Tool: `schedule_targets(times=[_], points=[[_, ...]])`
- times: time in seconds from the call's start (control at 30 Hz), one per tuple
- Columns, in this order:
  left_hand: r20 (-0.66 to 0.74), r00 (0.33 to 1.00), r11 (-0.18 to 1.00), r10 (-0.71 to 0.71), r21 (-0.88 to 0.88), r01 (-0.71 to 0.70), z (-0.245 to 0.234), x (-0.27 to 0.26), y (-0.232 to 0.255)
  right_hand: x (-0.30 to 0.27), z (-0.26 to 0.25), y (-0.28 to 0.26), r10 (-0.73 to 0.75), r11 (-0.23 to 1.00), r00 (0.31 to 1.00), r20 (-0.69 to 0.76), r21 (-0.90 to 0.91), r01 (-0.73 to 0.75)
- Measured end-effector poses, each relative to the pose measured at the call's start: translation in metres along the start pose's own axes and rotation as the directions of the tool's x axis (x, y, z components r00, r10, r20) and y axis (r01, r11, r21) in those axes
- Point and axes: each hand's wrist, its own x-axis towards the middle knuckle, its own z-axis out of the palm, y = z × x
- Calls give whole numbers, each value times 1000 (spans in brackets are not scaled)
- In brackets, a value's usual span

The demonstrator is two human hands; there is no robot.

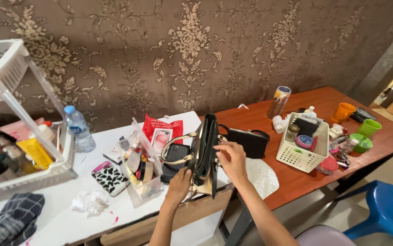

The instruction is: The person picks up a white bag from a bed, carries it across a room while holding its handles, and hangs it on a hook near a yellow bag.

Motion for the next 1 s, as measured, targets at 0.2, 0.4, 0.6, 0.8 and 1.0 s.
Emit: schedule_targets(times=[0.2, 0.4, 0.6, 0.8, 1.0], points=[[-3, 996, 994, -94, 52, 94, 1, -22, 15, 9, -14, -47, -312, 950, 928, 205, 73, 303], [-42, 992, 992, -121, 32, 122, 2, -34, 19, -1, -10, -46, -453, 891, 828, 331, 200, 407], [-43, 983, 981, -176, -85, 172, -29, -47, 38, 1, -9, -45, -527, 850, 731, 434, 274, 450], [-135, 987, 989, -91, -128, 74, -65, -60, 120, 8, -20, -52, -507, 859, 691, 515, 366, 358], [-204, 976, 992, -73, -116, 50, -70, -61, 191, 7, -12, -67, -444, 871, 712, 544, 449, 200]])
